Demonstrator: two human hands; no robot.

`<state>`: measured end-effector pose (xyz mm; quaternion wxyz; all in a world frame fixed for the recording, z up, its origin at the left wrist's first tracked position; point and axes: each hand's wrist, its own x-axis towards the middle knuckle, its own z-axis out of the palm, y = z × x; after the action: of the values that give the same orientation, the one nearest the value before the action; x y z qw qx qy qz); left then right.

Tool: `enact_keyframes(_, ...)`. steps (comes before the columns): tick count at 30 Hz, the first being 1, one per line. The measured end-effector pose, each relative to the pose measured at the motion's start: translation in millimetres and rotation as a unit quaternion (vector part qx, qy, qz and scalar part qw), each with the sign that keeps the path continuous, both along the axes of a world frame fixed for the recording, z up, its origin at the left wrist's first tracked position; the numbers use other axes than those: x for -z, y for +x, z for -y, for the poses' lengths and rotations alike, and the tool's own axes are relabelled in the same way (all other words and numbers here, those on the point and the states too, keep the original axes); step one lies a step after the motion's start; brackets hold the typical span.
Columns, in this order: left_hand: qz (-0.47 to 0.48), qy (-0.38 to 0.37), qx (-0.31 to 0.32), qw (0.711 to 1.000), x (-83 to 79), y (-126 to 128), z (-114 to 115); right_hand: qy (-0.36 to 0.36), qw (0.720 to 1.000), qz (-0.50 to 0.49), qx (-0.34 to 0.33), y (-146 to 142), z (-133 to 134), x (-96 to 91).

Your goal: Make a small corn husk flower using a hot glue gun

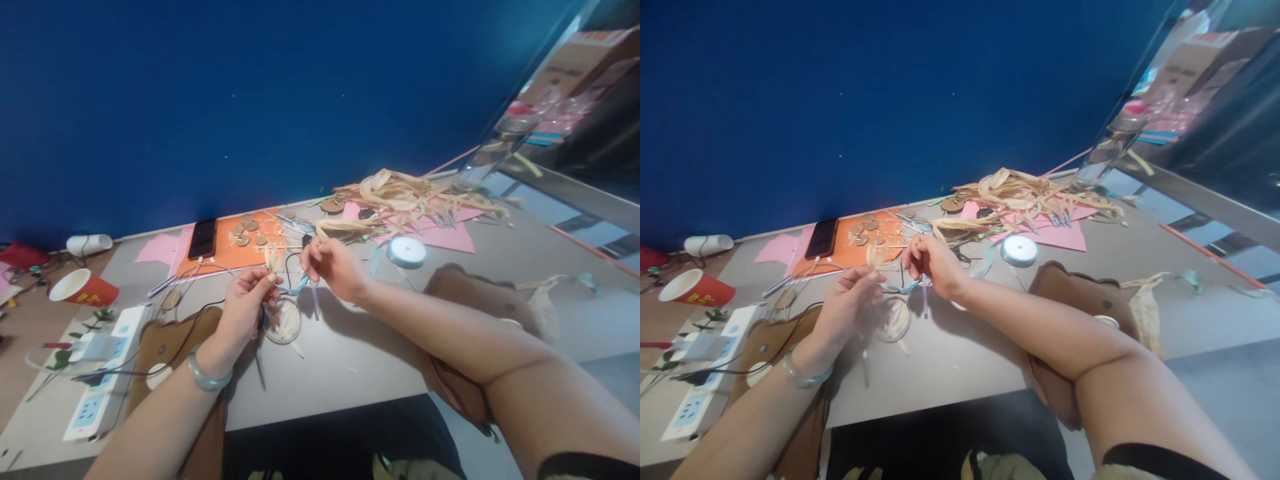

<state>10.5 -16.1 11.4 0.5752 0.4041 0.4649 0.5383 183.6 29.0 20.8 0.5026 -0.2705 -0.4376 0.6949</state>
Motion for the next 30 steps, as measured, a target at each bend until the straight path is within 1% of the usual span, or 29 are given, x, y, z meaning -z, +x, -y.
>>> enact_keyframes(3,-0.003,0.006,-0.005,1.000,1.5,-1,-2,0.006,0.998,0.069,-0.001,5,-6,-4.1)
enact_keyframes(5,0.001,0.009,-0.008,1.000,2.2,-2,-3,0.046,0.988,0.148,0.014,10,-9,-9.3)
enact_keyframes(7,0.006,0.012,-0.010,1.000,2.5,-3,-4,0.116,0.963,0.239,0.034,18,-12,-15.7)
enact_keyframes(9,0.008,0.008,-0.008,1.000,2.3,-4,-5,0.179,0.934,0.304,0.058,25,-14,-21.2)
enact_keyframes(12,0.005,0.007,-0.011,1.000,1.1,-4,-5,0.242,0.894,0.366,0.093,34,-19,-25.3)
enact_keyframes(13,0.003,0.007,-0.013,1.000,0.5,-4,-5,0.260,0.873,0.400,0.098,37,-20,-25.7)
enact_keyframes(14,0.002,0.008,-0.015,1.000,0.1,-4,-4,0.276,0.844,0.449,0.099,39,-23,-25.8)
enact_keyframes(15,0.002,0.008,-0.017,1.000,-0.3,-4,-4,0.288,0.804,0.512,0.096,40,-25,-25.5)
enact_keyframes(16,0.002,0.008,-0.018,1.000,-0.6,-4,-5,0.292,0.753,0.582,0.092,41,-27,-24.8)
enact_keyframes(17,0.002,0.007,-0.019,1.000,-0.6,-4,-5,0.290,0.696,0.651,0.086,42,-30,-23.5)
enact_keyframes(19,0.001,0.006,-0.024,1.000,0.3,-4,-6,0.290,0.586,0.753,0.070,43,-34,-18.9)
enact_keyframes(20,0.002,0.006,-0.025,1.000,1.1,-4,-6,0.298,0.545,0.781,0.060,43,-37,-15.5)
enact_keyframes(21,0.003,0.006,-0.025,1.000,2.1,-5,-6,0.312,0.515,0.797,0.048,43,-39,-11.6)
enact_keyframes(22,0.005,0.007,-0.024,1.000,3.2,-5,-7,0.324,0.496,0.805,0.034,44,-41,-7.4)
enact_keyframes(23,0.010,0.009,-0.023,1.000,4.3,-5,-7,0.329,0.487,0.809,0.020,44,-42,-3.2)
enact_keyframes(24,0.015,0.011,-0.021,1.000,5.1,-6,-7,0.327,0.484,0.812,0.004,44,-44,0.9)
enact_keyframes(26,0.023,0.014,-0.020,0.999,5.8,-6,-7,0.316,0.488,0.814,-0.018,43,-46,7.7)
enact_keyframes(28,0.025,0.011,-0.025,0.999,5.1,-6,-7,0.311,0.490,0.814,-0.018,42,-47,12.3)
enact_keyframes(30,0.025,0.008,-0.028,0.999,3.5,-6,-7,0.309,0.489,0.816,-0.003,41,-46,14.7)
